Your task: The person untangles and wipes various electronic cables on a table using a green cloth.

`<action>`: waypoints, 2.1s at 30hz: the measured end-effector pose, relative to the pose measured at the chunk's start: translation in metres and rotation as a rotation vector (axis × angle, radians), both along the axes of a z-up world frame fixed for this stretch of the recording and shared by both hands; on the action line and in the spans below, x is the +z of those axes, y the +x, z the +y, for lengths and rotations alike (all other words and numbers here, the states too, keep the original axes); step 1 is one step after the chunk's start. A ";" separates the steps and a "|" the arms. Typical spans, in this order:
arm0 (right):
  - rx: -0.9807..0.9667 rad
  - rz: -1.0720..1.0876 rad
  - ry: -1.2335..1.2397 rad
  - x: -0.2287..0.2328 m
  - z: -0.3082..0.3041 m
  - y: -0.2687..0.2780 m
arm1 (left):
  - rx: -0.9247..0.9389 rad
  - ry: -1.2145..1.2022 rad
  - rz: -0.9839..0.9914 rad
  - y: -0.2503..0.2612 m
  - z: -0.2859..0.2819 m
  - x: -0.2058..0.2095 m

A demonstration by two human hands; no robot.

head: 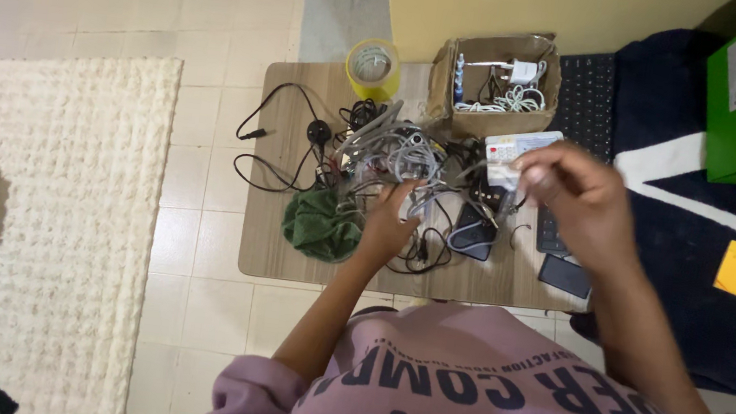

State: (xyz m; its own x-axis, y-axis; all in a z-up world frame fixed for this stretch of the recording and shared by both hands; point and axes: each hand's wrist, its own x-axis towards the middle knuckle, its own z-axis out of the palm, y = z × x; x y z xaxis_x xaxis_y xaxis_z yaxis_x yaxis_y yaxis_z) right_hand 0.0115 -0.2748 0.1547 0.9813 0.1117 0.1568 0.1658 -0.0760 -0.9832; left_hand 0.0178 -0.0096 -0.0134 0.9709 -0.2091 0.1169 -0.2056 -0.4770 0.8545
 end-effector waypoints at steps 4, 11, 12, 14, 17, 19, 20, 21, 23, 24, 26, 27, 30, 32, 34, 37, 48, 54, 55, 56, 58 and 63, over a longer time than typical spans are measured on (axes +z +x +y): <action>-0.058 -0.075 0.002 0.027 -0.016 0.010 | 0.071 0.101 -0.040 0.011 -0.002 -0.006; -0.108 -0.266 -0.034 0.050 -0.037 0.011 | 0.100 0.106 -0.069 0.026 0.012 0.027; -0.128 -0.275 -0.041 0.053 -0.039 0.011 | 0.105 0.133 -0.063 0.030 0.014 0.035; -0.177 -0.265 -0.026 0.060 -0.039 0.008 | 0.118 0.115 -0.073 0.035 0.014 0.050; -0.229 -0.270 -0.029 0.067 -0.040 0.005 | 0.068 0.053 -0.148 0.042 0.017 0.071; -0.204 -0.291 -0.003 0.071 -0.043 0.001 | 0.051 0.095 -0.153 0.044 0.017 0.086; -0.204 -0.301 -0.001 0.072 -0.044 0.000 | 0.062 0.163 -0.119 0.043 0.018 0.094; -0.203 -0.311 0.000 0.073 -0.045 -0.001 | 0.072 0.231 -0.084 0.042 0.017 0.102; -0.224 -0.326 -0.031 0.077 -0.049 -0.004 | 0.097 0.433 -0.119 0.047 0.013 0.113; -0.231 -0.333 -0.049 0.079 -0.049 -0.005 | 0.112 0.536 -0.135 0.050 0.012 0.116; -0.216 -0.373 -0.083 0.084 -0.049 -0.003 | 0.115 0.532 -0.161 0.052 0.010 0.123; -0.194 -0.403 -0.087 0.086 -0.048 -0.001 | 0.117 0.530 -0.175 0.052 0.009 0.126; -0.111 -0.465 -0.040 0.087 -0.041 0.005 | 0.092 0.446 -0.131 0.055 0.009 0.136; -0.140 -0.401 -0.034 0.085 -0.035 0.007 | 0.083 0.164 -0.114 0.057 0.012 0.145; -0.170 -0.349 -0.050 0.079 -0.027 0.011 | 0.065 -0.074 -0.091 0.060 0.013 0.153; -0.149 -0.286 -0.049 0.060 -0.015 0.021 | 0.049 -0.314 -0.019 0.072 0.012 0.162; 0.066 0.053 -0.394 -0.061 0.072 0.056 | -0.178 -0.825 0.194 0.083 0.005 0.182; 0.077 0.180 -0.213 -0.082 0.086 0.070 | -0.250 -0.962 0.261 0.081 0.009 0.181; 0.100 0.132 -0.143 -0.078 0.083 0.072 | -0.225 -0.903 0.255 0.081 0.014 0.176; 0.123 0.083 -0.072 -0.073 0.080 0.074 | -0.200 -0.844 0.247 0.081 0.020 0.169; 0.084 0.079 -0.028 -0.063 0.077 0.077 | -0.180 -0.740 0.221 0.083 0.031 0.148; 0.071 0.028 0.101 -0.030 0.076 0.072 | -0.134 -0.458 0.161 0.071 0.047 0.072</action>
